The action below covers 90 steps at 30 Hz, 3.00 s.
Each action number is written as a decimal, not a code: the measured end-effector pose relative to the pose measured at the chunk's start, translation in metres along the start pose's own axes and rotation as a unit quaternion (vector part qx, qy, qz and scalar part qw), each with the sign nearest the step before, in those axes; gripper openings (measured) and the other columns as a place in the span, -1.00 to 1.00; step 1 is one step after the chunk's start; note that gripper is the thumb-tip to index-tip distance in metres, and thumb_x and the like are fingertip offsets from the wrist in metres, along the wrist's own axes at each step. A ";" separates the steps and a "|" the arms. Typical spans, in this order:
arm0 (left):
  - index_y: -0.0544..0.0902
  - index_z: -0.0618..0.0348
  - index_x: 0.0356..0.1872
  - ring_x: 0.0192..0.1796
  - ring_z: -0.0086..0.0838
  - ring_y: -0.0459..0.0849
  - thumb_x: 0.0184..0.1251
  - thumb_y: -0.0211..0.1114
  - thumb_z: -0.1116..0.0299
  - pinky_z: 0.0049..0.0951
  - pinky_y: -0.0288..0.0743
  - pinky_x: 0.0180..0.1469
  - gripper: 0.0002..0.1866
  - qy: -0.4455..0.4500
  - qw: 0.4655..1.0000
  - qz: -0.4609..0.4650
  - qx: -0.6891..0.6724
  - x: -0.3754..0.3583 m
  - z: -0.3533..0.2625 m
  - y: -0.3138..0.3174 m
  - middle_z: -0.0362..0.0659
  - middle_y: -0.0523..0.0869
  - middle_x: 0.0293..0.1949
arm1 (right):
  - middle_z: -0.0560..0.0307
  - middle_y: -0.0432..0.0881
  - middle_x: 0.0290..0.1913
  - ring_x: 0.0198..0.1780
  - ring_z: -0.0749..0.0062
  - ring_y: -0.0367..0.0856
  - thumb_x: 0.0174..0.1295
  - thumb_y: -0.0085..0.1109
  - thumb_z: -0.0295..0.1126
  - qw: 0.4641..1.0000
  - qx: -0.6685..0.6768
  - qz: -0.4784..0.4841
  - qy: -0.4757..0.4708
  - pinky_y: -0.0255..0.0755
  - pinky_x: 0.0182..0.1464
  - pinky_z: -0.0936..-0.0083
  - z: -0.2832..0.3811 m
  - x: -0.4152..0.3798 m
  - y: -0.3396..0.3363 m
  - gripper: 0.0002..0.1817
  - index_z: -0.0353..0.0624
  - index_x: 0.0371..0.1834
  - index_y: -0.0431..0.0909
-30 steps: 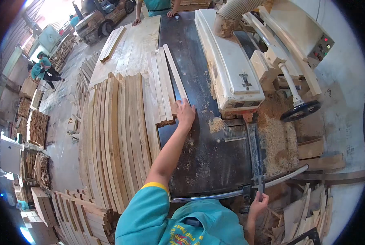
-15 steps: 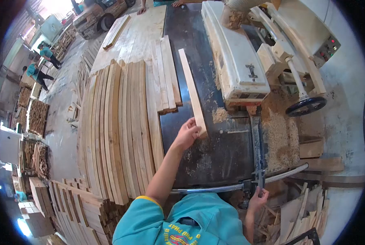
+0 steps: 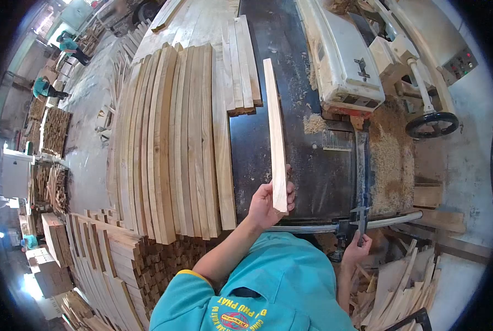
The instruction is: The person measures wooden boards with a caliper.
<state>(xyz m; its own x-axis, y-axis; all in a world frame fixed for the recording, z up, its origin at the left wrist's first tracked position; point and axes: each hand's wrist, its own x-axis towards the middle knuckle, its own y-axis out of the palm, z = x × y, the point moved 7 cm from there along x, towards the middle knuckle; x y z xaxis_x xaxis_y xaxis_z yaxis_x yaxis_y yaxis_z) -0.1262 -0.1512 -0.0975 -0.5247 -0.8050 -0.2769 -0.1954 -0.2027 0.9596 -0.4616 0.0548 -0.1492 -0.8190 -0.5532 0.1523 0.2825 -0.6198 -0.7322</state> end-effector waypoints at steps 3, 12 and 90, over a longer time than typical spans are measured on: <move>0.20 0.03 0.66 -0.14 -0.29 0.53 0.52 -0.09 0.25 -0.24 0.55 -0.14 -0.33 -0.003 0.999 0.047 -0.027 -0.008 -0.002 0.004 -0.09 0.54 -0.12 | 0.11 0.70 -0.31 -0.31 0.43 0.61 0.45 0.42 -0.05 1.000 0.012 0.008 0.012 0.51 -0.23 0.37 0.005 -0.001 -0.001 -0.56 -0.27 -0.11 0.59; 0.55 0.16 0.25 -0.26 -0.41 0.41 0.74 -0.13 -0.23 -0.36 0.46 -0.22 -0.37 -0.006 0.998 0.020 -0.062 -0.004 0.004 -0.013 -0.22 0.43 -0.28 | 0.11 0.67 -0.29 -0.27 0.42 0.60 0.42 0.47 -0.10 0.999 0.034 0.018 0.003 0.52 -0.19 0.41 -0.005 0.000 0.001 -0.58 -0.29 -0.10 0.62; 0.49 0.16 0.04 -0.22 -0.37 0.79 0.73 0.11 0.10 -0.22 0.77 -0.14 -0.70 0.020 0.877 -0.194 0.439 0.005 0.021 -0.042 -0.12 0.70 -0.19 | 0.09 0.70 -0.31 -0.31 0.25 0.65 0.32 0.53 -0.02 0.998 -0.028 -0.031 -0.045 0.54 -0.19 0.27 -0.008 0.000 0.000 -0.54 -0.24 -0.16 0.67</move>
<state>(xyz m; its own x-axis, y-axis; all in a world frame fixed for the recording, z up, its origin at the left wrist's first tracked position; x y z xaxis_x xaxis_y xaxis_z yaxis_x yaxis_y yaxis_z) -0.1379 -0.1353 -0.1400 -0.2522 -0.7930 -0.5545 -0.9248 0.0288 0.3794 -0.4654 0.0593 -0.1541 -0.7853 -0.5641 0.2551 0.2029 -0.6238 -0.7547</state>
